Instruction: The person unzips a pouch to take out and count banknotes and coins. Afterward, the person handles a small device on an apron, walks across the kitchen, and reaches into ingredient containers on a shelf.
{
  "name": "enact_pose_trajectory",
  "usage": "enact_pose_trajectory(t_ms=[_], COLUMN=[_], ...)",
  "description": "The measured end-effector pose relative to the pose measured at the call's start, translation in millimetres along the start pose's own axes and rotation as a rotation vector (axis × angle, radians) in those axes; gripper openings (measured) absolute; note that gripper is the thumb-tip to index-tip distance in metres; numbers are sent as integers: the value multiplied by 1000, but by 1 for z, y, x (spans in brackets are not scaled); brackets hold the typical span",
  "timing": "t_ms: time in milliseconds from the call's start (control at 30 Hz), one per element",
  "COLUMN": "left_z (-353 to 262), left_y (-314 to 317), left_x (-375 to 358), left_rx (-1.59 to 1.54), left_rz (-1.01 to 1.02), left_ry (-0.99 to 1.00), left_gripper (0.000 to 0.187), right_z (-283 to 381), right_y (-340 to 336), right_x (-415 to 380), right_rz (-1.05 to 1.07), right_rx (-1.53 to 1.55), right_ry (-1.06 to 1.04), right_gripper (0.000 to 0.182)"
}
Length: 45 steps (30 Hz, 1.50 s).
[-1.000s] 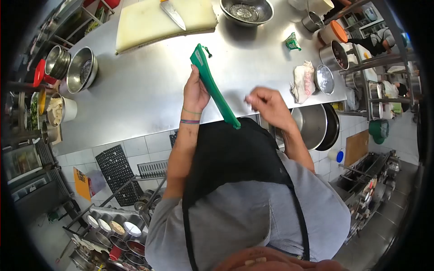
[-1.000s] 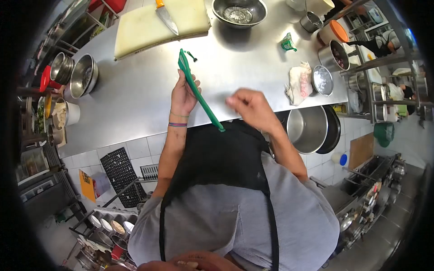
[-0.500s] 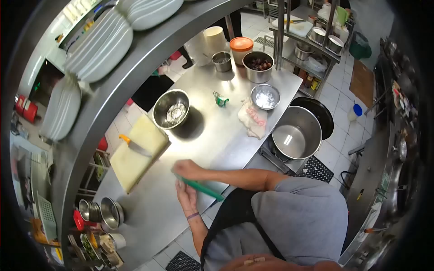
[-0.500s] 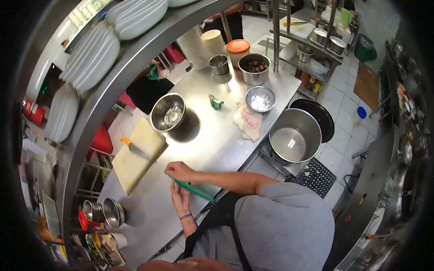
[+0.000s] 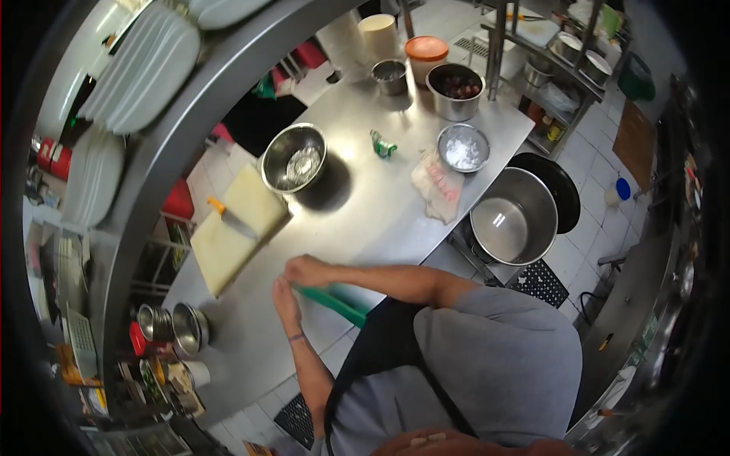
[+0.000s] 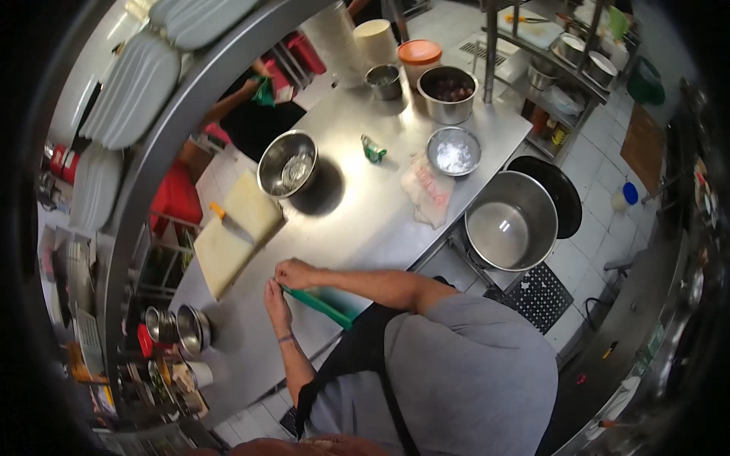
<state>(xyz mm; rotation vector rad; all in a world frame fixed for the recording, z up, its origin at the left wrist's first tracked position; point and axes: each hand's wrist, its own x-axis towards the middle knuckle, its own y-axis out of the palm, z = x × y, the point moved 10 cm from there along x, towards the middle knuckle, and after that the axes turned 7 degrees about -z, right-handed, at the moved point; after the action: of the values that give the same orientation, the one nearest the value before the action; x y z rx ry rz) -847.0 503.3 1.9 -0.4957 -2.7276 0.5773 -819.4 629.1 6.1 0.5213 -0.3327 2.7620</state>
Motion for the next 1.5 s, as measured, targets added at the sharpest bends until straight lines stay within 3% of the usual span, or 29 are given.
enact_pose_trajectory(t_ms=[100,200,333,433,500,633,700,833,933,1000,1067,1167,1233,1400,1433,1500], left_z=[21,30,41,58,73,89,86,74,65,63,64,62,57,63,39,24], left_y=[-10,-16,-14,-10,-13,-19,-20,-12,-7,-4,-1,-2,-7,6,4,11], left_x=[0,2,2,2,4,1,0,0,-6,-3,-5,-7,-15,-57,-66,-87], left_rx=[50,-82,-398,-560,-565,-736,-736,-760,-802,-829,-899,-910,-944,-1046,-1071,-1171], left_rz=[-42,-81,-87,-138,-135,-195,-190,-131,-72,-66,-74,-94,-131,-296,-252,-200], left_ry=[-97,-73,-229,-324,-294,-356,-359,-319,-316,-289,-278,-258,-289,-463,-453,-592], left_gripper=[33,30,26,24,26,29,29,30,30,30,30,33,38,74,82,76], right_z=[5,21,49,50,53,72,64,51,74,73,63,52,49,50,46,44], right_y=[0,-8,1,7,4,-20,-34,-44,-47,-48,-32,-10,-6,-2,-2,-3], right_x=[-2,4,7,-9,-29,-91,-132,-156,-118,-94,-83,-79,-82,-82,-84,-84], right_rz=[90,-7,166,148,312,560,703,739,570,377,274,271,263,207,210,170], right_rx=[-30,-234,-381,-382,-365,-312,-183,-71,-214,-332,-195,-273,-306,-235,-232,-168], right_ry=[125,17,-85,-186,-241,11,307,494,313,339,380,290,338,389,401,387], right_gripper=[21,12,11,14,20,22,25,26,23,27,23,19,15,12,10,11])
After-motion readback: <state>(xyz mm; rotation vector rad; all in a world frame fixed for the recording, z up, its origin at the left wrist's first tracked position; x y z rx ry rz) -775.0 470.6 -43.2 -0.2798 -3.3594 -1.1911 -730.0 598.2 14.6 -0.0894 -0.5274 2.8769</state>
